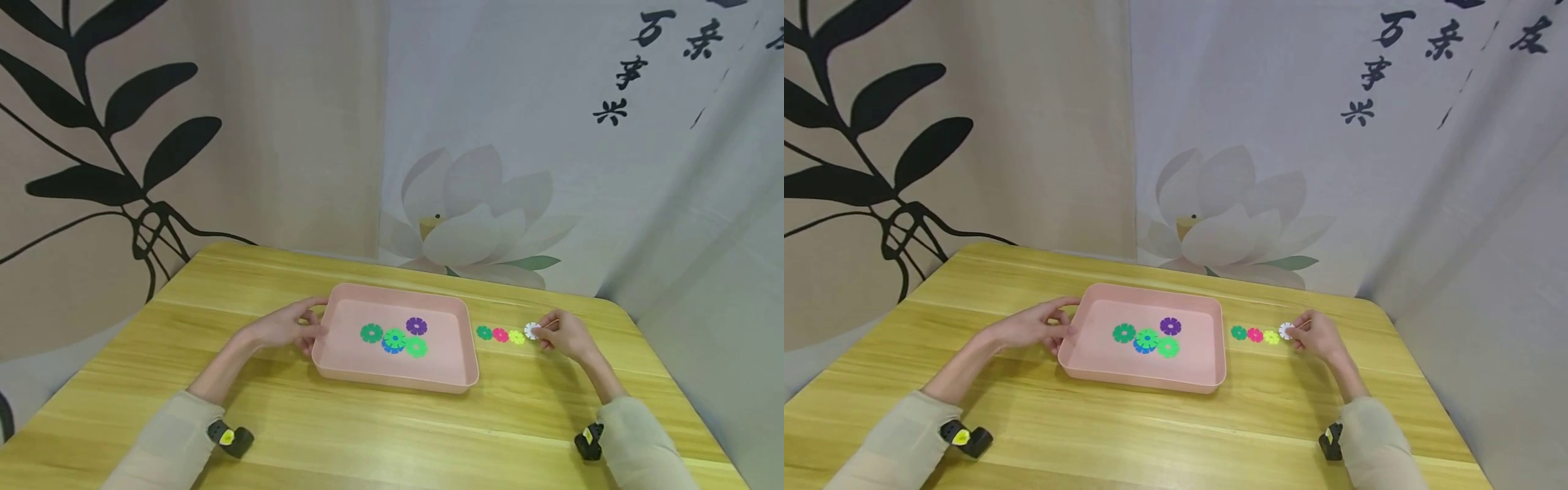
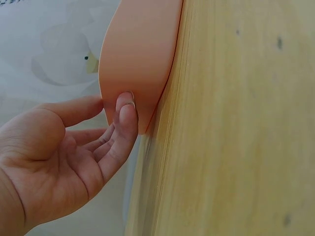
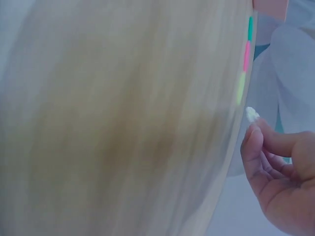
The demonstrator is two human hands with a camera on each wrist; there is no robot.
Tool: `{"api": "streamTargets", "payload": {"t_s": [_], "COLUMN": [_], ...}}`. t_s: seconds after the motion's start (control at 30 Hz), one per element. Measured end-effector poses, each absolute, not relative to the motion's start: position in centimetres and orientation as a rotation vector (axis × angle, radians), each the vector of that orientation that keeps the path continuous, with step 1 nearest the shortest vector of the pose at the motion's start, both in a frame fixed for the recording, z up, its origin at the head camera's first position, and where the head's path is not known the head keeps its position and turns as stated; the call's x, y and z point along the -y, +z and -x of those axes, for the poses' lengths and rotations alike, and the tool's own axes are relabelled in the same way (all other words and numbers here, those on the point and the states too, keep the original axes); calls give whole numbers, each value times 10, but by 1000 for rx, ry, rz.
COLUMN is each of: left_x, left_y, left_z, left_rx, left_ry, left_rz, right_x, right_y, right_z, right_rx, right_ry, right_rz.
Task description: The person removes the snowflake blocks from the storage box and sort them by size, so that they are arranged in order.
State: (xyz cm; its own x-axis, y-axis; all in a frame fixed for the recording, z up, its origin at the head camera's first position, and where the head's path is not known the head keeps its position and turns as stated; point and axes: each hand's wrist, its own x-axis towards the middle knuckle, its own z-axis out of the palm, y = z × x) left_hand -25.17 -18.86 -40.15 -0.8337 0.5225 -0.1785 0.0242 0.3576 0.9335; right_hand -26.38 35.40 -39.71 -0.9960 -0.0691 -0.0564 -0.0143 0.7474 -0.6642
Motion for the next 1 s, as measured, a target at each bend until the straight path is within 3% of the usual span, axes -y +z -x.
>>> {"api": "streamTargets", "payload": {"t_s": [1.0], "left_x": [189], "left_y": [-401], "left_z": [252], "left_rx": [-2173], "left_ry": [1481], "left_rz": [-470], "right_x": [-361], "right_y": [-402], "right_z": [263], "right_rx": [-2871], "right_ry": [-947], "right_rz": [61]}}
